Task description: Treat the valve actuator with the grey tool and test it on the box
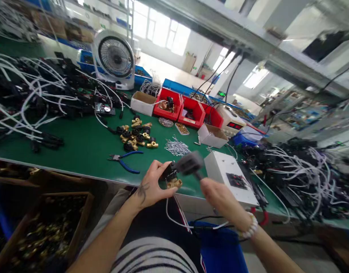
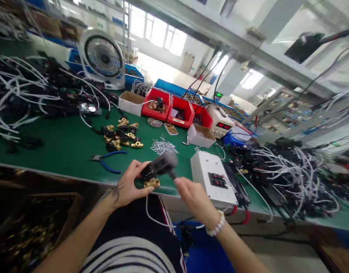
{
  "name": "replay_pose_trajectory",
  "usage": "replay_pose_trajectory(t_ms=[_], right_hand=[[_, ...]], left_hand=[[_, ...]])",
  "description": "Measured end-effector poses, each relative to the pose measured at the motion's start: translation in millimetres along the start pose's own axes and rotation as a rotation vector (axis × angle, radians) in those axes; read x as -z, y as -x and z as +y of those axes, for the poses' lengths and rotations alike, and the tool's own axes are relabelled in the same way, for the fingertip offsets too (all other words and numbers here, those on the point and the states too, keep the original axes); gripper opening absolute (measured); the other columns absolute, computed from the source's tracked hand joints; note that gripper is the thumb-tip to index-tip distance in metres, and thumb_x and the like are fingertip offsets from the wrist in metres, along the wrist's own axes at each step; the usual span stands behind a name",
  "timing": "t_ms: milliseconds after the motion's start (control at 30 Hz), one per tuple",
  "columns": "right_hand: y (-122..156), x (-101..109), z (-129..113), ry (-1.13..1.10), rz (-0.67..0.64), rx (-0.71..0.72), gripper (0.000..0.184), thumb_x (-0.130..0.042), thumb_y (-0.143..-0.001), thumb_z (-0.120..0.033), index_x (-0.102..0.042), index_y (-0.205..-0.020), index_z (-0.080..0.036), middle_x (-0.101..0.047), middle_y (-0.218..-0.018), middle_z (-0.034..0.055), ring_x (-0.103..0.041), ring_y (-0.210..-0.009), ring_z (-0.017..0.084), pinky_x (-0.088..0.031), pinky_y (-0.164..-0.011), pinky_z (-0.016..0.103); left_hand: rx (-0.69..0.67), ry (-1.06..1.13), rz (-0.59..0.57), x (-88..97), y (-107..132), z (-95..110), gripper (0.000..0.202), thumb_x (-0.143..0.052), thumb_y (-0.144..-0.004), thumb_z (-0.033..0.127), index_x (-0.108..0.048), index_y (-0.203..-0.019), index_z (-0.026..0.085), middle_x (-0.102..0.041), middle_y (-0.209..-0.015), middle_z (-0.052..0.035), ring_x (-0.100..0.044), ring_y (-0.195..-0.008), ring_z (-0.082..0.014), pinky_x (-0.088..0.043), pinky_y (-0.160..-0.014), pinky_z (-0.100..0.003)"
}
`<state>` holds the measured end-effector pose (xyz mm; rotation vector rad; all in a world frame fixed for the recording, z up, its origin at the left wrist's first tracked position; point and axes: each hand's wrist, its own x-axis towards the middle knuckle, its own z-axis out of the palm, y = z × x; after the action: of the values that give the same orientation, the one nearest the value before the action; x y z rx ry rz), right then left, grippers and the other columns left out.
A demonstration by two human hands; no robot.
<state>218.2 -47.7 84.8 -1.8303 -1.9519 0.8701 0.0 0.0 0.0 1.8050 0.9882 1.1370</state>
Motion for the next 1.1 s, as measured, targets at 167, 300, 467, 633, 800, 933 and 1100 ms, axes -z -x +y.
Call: replay_pose_trajectory(t_ms=[167, 300, 467, 633, 800, 933, 1100], right_hand=[[2.3, 23.7, -7.9, -0.268, 0.197, 0.098, 0.060, -0.033, -0.089, -0.075, -0.043, -0.062, -0.022, -0.034, -0.046, -0.0049, -0.028, -0.040, 0.010, -0.020, -0.039, 0.024], [1.9, 13.7, -7.6, -0.407, 0.278, 0.122, 0.060, -0.026, -0.089, -0.077, -0.041, -0.064, -0.024, -0.030, -0.044, -0.0058, -0.026, -0.036, 0.010, -0.018, -0.036, 0.025], [4.8, 11.9, -7.7, -0.312, 0.038, 0.072, 0.059, -0.051, -0.083, -0.073, -0.044, -0.057, -0.021, -0.036, -0.045, -0.0040, -0.029, -0.040, 0.008, -0.017, -0.037, 0.023], [2.2, 11.2, -4.9, -0.538, 0.197, 0.051, 0.062, -0.036, -0.086, -0.079, -0.043, -0.063, -0.022, -0.027, -0.041, -0.0086, -0.022, -0.034, 0.007, -0.015, -0.034, 0.022], [-1.1, -0.8, 4.1, -0.385, -0.083, -0.046, 0.059, -0.045, -0.084, -0.076, -0.046, -0.065, -0.020, -0.033, -0.046, -0.0075, -0.029, -0.039, 0.007, -0.022, -0.036, 0.021], [7.5, 20.5, -2.6, -0.460, 0.059, 0.129, 0.045, -0.049, -0.093, -0.059, -0.048, -0.118, -0.021, -0.049, -0.064, -0.0056, -0.046, -0.050, 0.011, -0.040, -0.048, 0.022], [14.2, 32.9, -9.4, -0.179, 0.199, 0.153, 0.040, -0.046, -0.096, -0.054, -0.058, -0.107, -0.017, -0.041, -0.058, -0.0054, -0.036, -0.048, 0.010, -0.029, -0.043, 0.022]], left_hand=[[-0.006, 0.002, 0.005, 2.8, 3.3, 1.2, 0.065, -0.072, -0.073, 0.036, -0.051, -0.133, 0.022, -0.044, -0.103, -0.0042, -0.052, -0.096, -0.0190, -0.052, -0.085, -0.034], [-0.014, -0.004, 0.011, 2.0, 2.6, 4.2, 0.064, -0.074, -0.072, 0.036, -0.052, -0.131, 0.023, -0.045, -0.102, -0.0040, -0.051, -0.095, -0.0194, -0.051, -0.086, -0.036], [-0.018, 0.019, 0.022, 0.9, 2.1, 4.1, 0.061, -0.072, -0.074, 0.039, -0.052, -0.130, 0.021, -0.045, -0.101, -0.0041, -0.053, -0.094, -0.0184, -0.054, -0.080, -0.031], [-0.020, -0.002, 0.020, 0.6, 2.5, 3.2, 0.064, -0.074, -0.072, 0.037, -0.053, -0.130, 0.022, -0.044, -0.102, -0.0041, -0.052, -0.095, -0.0194, -0.052, -0.084, -0.035], [-0.009, 0.024, 0.028, 1.0, 5.0, -1.7, 0.068, -0.072, -0.072, 0.036, -0.048, -0.134, 0.021, -0.044, -0.106, -0.0047, -0.052, -0.099, -0.0191, -0.055, -0.083, -0.033], [-0.005, 0.033, 0.030, 0.2, 6.0, -1.4, 0.068, -0.073, -0.072, 0.036, -0.049, -0.134, 0.023, -0.044, -0.106, -0.0043, -0.052, -0.100, -0.0187, -0.055, -0.084, -0.033], [-0.003, 0.037, 0.037, -0.3, 6.2, 2.4, 0.066, -0.073, -0.072, 0.035, -0.051, -0.133, 0.024, -0.045, -0.106, -0.0040, -0.053, -0.099, -0.0187, -0.055, -0.084, -0.033]])
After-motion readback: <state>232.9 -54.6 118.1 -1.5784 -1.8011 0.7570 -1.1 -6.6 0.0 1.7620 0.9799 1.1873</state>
